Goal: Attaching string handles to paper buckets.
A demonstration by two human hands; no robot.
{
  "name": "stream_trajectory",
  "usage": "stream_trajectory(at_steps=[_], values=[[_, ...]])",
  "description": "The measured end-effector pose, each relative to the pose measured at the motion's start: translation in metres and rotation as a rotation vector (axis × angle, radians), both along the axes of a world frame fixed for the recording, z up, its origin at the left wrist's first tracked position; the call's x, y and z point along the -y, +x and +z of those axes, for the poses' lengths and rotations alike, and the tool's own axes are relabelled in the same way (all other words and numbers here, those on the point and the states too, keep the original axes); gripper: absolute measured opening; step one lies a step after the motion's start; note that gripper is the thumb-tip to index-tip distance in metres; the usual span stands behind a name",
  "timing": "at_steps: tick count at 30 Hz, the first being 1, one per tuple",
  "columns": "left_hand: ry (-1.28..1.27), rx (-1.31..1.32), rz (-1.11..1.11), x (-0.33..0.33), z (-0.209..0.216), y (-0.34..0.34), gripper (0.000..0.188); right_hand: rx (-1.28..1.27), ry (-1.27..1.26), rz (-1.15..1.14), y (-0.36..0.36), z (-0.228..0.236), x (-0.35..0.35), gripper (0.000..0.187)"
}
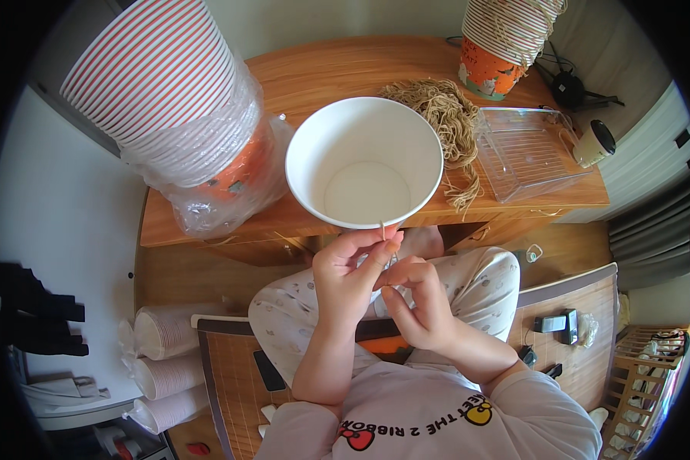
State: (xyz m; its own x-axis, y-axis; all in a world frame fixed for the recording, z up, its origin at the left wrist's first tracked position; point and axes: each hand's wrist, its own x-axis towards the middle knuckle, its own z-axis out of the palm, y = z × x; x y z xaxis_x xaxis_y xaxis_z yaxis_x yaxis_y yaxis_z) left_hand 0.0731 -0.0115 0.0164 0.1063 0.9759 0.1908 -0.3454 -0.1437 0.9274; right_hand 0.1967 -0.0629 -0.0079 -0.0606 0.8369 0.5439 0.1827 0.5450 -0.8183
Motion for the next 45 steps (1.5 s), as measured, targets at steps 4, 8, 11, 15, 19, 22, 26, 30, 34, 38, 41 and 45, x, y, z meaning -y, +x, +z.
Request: stream_trajectory(at_steps=[4,8,11,15,19,22,26,30,34,38,41,45], values=[[-0.062,0.170,-0.051,-0.001,-0.001,-0.001,0.014,0.330,0.103,-0.168,0.004,0.015,-0.005,0.027],[-0.074,0.178,-0.047,-0.003,-0.003,-0.004,0.013,0.328,0.163,-0.288,0.011,0.014,-0.013,0.032],[-0.079,0.142,-0.034,-0.004,-0.003,-0.005,0.013,0.323,0.353,-0.442,0.012,0.016,-0.021,0.043],[-0.037,0.223,-0.111,-0.007,-0.006,-0.008,0.019,0.381,0.436,-0.469,0.013,0.023,-0.031,0.037],[-0.087,0.185,-0.114,-0.009,-0.005,-0.009,0.013,0.334,0.483,-0.515,0.014,0.018,-0.036,0.035],[-0.095,0.234,-0.185,-0.014,-0.015,-0.013,0.013,0.312,0.451,-0.502,0.014,0.017,-0.038,0.032],[-0.030,0.205,-0.260,-0.021,-0.021,-0.018,0.017,0.300,0.422,-0.478,0.017,0.015,-0.042,0.029],[0.004,0.097,-0.281,-0.025,-0.020,-0.024,0.019,0.302,0.380,-0.410,0.021,0.019,-0.042,0.030],[-0.021,0.107,-0.328,-0.025,-0.020,-0.028,0.019,0.364,0.326,-0.338,0.026,0.023,-0.040,0.028],[0.046,0.066,-0.231,-0.018,-0.018,-0.030,0.017,0.371,0.311,-0.261,0.027,0.028,-0.041,0.027],[0.112,-0.034,-0.052,-0.009,-0.015,-0.030,0.016,0.407,0.379,-0.275,0.023,0.032,-0.044,0.029],[0.269,-0.112,0.108,-0.005,-0.010,-0.028,0.017,0.385,0.481,-0.298,0.018,0.039,-0.052,0.032]])
